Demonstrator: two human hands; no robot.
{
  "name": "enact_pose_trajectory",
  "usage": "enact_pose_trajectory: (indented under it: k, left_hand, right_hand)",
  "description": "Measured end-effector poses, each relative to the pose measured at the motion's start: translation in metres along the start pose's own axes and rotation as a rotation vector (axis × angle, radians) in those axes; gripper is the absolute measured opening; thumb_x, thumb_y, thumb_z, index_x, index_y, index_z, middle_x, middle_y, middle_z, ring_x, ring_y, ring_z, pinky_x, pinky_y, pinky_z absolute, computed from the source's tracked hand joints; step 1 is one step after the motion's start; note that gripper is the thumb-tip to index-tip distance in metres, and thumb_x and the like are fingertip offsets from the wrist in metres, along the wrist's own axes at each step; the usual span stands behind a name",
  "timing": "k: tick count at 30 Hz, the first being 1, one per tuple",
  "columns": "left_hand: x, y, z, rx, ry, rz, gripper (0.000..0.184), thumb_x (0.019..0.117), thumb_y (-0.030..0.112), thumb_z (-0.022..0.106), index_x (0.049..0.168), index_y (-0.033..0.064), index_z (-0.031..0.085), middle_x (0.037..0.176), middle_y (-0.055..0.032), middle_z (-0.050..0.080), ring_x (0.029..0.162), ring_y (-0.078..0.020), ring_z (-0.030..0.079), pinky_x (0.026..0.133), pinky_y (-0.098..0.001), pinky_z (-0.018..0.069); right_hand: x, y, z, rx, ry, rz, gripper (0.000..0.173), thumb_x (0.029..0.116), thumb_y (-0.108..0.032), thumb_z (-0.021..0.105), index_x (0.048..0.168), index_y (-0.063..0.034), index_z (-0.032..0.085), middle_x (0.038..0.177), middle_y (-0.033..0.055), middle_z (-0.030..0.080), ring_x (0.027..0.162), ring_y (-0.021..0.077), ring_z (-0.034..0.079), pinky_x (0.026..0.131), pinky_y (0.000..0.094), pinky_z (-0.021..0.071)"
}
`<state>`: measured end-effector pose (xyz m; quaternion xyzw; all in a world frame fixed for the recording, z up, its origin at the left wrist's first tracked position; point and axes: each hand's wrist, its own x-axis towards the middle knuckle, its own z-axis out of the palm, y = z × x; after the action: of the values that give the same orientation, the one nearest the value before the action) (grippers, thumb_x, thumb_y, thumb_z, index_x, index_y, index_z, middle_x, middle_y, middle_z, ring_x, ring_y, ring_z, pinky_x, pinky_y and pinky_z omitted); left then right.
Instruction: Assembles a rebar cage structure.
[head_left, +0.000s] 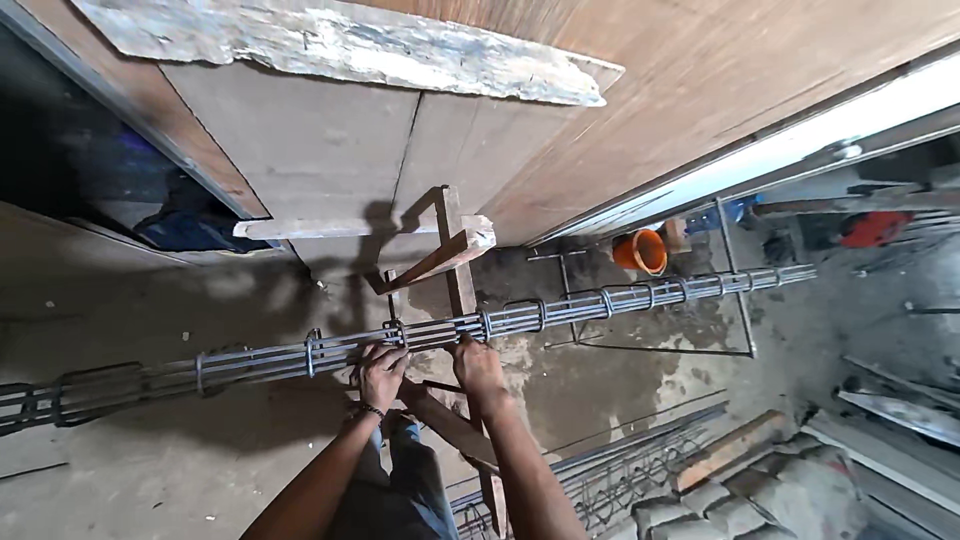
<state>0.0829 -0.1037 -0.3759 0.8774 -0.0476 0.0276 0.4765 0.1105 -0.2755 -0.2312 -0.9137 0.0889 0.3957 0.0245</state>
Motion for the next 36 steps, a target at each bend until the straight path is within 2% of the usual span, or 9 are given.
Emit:
enact_pose_trajectory:
  k: [5, 8, 10, 14, 16, 21, 26, 29, 36]
  left_hand:
    - [0.002, 0.003, -0.002, 0.014, -0.021, -0.031, 0.012, 0.0852, 0.024, 0.077, 0.087, 0.0135, 0.083, 0.097, -0.0036, 0.078, 0.104, -0.0247, 0.070, 0.100, -0.0419, 0.0513]
    - [0.005, 0.005, -0.001, 0.000, -0.006, -0.025, 0.013, 0.0839, 0.024, 0.076, 0.084, 0.0117, 0.082, 0.093, -0.0053, 0.078, 0.100, -0.0253, 0.071, 0.098, -0.0430, 0.0517]
    - [0.004, 0.005, -0.001, -0.004, -0.017, -0.035, 0.013, 0.0843, 0.023, 0.076, 0.084, 0.0117, 0.082, 0.094, -0.0049, 0.078, 0.100, -0.0250, 0.070, 0.098, -0.0423, 0.0516]
    - [0.006, 0.009, -0.002, -0.012, -0.047, -0.077, 0.011, 0.0841, 0.022, 0.076, 0.085, 0.0119, 0.082, 0.094, -0.0049, 0.077, 0.103, -0.0246, 0.069, 0.100, -0.0421, 0.0507]
    - [0.005, 0.009, -0.002, -0.008, -0.053, -0.079, 0.013, 0.0853, 0.024, 0.077, 0.086, 0.0122, 0.081, 0.094, -0.0049, 0.077, 0.103, -0.0250, 0.069, 0.101, -0.0432, 0.0498]
    - [0.004, 0.003, 0.001, 0.011, -0.051, -0.047, 0.016, 0.0867, 0.028, 0.075, 0.086, 0.0141, 0.082, 0.095, -0.0031, 0.077, 0.102, -0.0241, 0.069, 0.101, -0.0432, 0.0489]
    - [0.006, 0.001, -0.001, -0.016, -0.045, -0.036, 0.013, 0.0856, 0.025, 0.075, 0.085, 0.0138, 0.082, 0.093, -0.0033, 0.077, 0.101, -0.0234, 0.070, 0.100, -0.0419, 0.0497]
    - [0.005, -0.002, 0.001, -0.028, -0.041, -0.031, 0.012, 0.0850, 0.024, 0.075, 0.084, 0.0138, 0.081, 0.093, -0.0027, 0.077, 0.102, -0.0221, 0.070, 0.100, -0.0403, 0.0499]
    - [0.006, 0.000, -0.001, -0.022, -0.062, -0.033, 0.015, 0.0859, 0.026, 0.074, 0.084, 0.0127, 0.081, 0.094, -0.0047, 0.077, 0.102, -0.0258, 0.069, 0.100, -0.0441, 0.0498]
  right_hand:
    - [0.021, -0.010, 0.003, -0.162, 0.040, -0.111, 0.035, 0.1069, -0.018, 0.041, 0.119, -0.0062, 0.072, 0.139, 0.0201, 0.060, 0.123, 0.0385, 0.060, 0.106, 0.0532, 0.0444]
    - [0.028, -0.018, -0.006, -0.218, 0.000, -0.184, 0.037, 0.1077, -0.018, 0.039, 0.119, -0.0001, 0.069, 0.138, 0.0230, 0.060, 0.124, 0.0397, 0.060, 0.110, 0.0531, 0.0403]
    - [0.029, -0.013, -0.010, -0.230, -0.027, -0.221, 0.038, 0.1089, -0.019, 0.038, 0.122, -0.0003, 0.068, 0.137, 0.0241, 0.060, 0.124, 0.0405, 0.059, 0.110, 0.0547, 0.0392]
    - [0.010, 0.017, -0.020, -0.252, 0.071, -0.275, 0.036, 0.1084, -0.016, 0.038, 0.134, -0.0118, 0.063, 0.128, 0.0235, 0.064, 0.120, 0.0410, 0.061, 0.111, 0.0577, 0.0384]
    - [-0.007, 0.033, -0.029, -0.296, 0.133, -0.305, 0.034, 0.1064, -0.013, 0.042, 0.132, -0.0125, 0.065, 0.121, 0.0239, 0.067, 0.113, 0.0417, 0.065, 0.104, 0.0585, 0.0441]
    - [-0.007, 0.045, -0.028, -0.361, 0.269, -0.367, 0.027, 0.1025, -0.008, 0.046, 0.108, -0.0040, 0.072, 0.115, 0.0196, 0.070, 0.107, 0.0386, 0.066, 0.095, 0.0550, 0.0484]
    - [0.011, 0.037, -0.014, -0.391, 0.459, -0.399, 0.024, 0.0997, -0.003, 0.048, 0.102, -0.0014, 0.072, 0.109, 0.0158, 0.072, 0.101, 0.0348, 0.069, 0.086, 0.0494, 0.0538]
    - [0.008, 0.033, -0.005, -0.379, 0.457, -0.407, 0.024, 0.0993, -0.002, 0.047, 0.107, 0.0005, 0.070, 0.110, 0.0188, 0.071, 0.101, 0.0366, 0.070, 0.085, 0.0507, 0.0553]
    - [0.013, 0.027, 0.033, -0.132, 0.191, -0.213, 0.036, 0.1029, -0.004, 0.041, 0.131, 0.0025, 0.062, 0.136, 0.0224, 0.061, 0.121, 0.0399, 0.063, 0.097, 0.0528, 0.0524]
